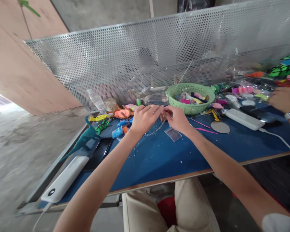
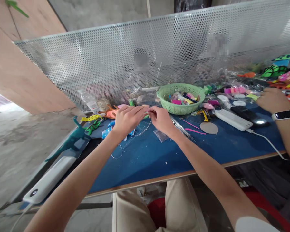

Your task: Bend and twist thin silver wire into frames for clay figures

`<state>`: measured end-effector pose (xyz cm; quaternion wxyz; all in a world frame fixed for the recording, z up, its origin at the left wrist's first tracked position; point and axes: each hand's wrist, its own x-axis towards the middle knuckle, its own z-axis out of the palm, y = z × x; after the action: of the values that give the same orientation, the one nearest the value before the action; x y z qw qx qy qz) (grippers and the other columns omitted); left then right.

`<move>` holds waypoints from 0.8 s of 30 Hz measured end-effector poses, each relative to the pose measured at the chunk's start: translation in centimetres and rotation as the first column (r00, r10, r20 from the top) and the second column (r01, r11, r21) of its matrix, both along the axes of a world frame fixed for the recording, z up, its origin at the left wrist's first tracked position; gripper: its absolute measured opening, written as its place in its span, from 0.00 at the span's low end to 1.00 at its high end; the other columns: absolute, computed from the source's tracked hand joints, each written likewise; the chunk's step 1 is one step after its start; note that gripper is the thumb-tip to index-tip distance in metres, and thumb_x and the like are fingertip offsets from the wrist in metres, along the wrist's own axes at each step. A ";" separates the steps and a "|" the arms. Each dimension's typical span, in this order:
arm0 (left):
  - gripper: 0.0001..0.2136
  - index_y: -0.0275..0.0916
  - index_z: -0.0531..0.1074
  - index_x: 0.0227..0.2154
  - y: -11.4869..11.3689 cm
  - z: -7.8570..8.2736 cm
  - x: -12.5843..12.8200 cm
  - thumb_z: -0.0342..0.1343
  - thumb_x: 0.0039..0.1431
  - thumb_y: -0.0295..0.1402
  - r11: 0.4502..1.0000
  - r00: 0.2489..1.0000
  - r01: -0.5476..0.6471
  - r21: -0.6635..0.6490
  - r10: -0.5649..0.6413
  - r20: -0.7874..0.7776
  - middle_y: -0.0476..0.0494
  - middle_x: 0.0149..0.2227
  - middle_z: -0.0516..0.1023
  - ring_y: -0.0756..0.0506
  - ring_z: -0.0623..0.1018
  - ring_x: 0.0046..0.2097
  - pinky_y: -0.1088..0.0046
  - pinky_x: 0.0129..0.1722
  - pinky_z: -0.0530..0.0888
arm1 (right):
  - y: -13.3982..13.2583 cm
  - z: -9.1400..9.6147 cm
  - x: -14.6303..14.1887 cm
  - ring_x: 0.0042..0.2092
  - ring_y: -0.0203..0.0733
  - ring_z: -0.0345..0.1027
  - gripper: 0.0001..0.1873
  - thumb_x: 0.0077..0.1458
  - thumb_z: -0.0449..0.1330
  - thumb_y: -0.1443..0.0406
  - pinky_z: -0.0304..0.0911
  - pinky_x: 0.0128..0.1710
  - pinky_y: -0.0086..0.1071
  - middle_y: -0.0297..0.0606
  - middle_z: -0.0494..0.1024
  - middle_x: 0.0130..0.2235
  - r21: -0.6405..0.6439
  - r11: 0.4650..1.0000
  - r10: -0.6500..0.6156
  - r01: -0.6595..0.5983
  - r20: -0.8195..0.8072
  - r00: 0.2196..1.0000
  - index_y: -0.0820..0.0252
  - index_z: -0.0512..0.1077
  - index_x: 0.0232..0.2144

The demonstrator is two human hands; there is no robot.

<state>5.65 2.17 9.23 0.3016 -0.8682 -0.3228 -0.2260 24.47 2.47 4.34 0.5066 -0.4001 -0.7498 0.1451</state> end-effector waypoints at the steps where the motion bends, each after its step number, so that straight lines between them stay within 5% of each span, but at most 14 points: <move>1: 0.17 0.47 0.75 0.54 -0.1 -0.1 0.0 0.47 0.69 0.27 1.000 1.000 0.017 -0.001 -0.017 0.020 0.41 0.40 0.83 0.43 0.80 0.41 0.64 0.37 0.69 | 0.0 0.0 0.0 0.32 0.43 0.73 0.07 0.63 0.55 0.65 0.65 0.35 0.35 0.39 0.80 0.31 0.003 1.000 0.002 -0.002 -0.003 1.000 0.59 0.73 0.36; 11: 0.24 0.50 0.65 0.64 0.4 -0.7 -0.2 0.48 0.67 0.28 1.000 0.998 -0.030 0.000 0.030 0.052 0.44 0.31 0.81 0.43 0.79 0.40 0.61 0.44 0.72 | -0.3 0.1 -0.3 0.33 0.44 0.74 0.08 0.63 0.55 0.66 0.64 0.37 0.36 0.41 0.82 0.34 0.057 0.997 -0.051 0.049 0.036 0.998 0.59 0.75 0.37; 17: 0.21 0.49 0.69 0.60 -0.1 -1.0 -0.7 0.46 0.68 0.28 0.999 0.996 -0.023 -0.024 0.025 0.083 0.43 0.33 0.81 0.43 0.78 0.40 0.60 0.46 0.71 | -1.0 0.5 -0.7 0.36 0.45 0.73 0.10 0.64 0.53 0.69 0.65 0.39 0.37 0.42 0.81 0.36 0.116 0.993 -0.019 0.011 0.067 0.998 0.59 0.74 0.37; 24: 0.16 0.41 0.70 0.56 -1.9 0.4 -0.7 0.49 0.69 0.31 0.999 0.993 -0.033 0.005 0.032 0.110 0.41 0.36 0.82 0.42 0.78 0.41 0.60 0.48 0.70 | -1.8 0.6 -1.1 0.46 0.53 0.70 0.13 0.66 0.49 0.71 0.66 0.48 0.47 0.47 0.78 0.41 0.296 0.955 -0.078 0.026 0.165 0.983 0.58 0.73 0.43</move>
<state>4.91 0.24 9.58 0.2899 -0.8479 -0.3523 -0.2698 23.33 0.62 4.94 0.4961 -0.3515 -0.7938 -0.0165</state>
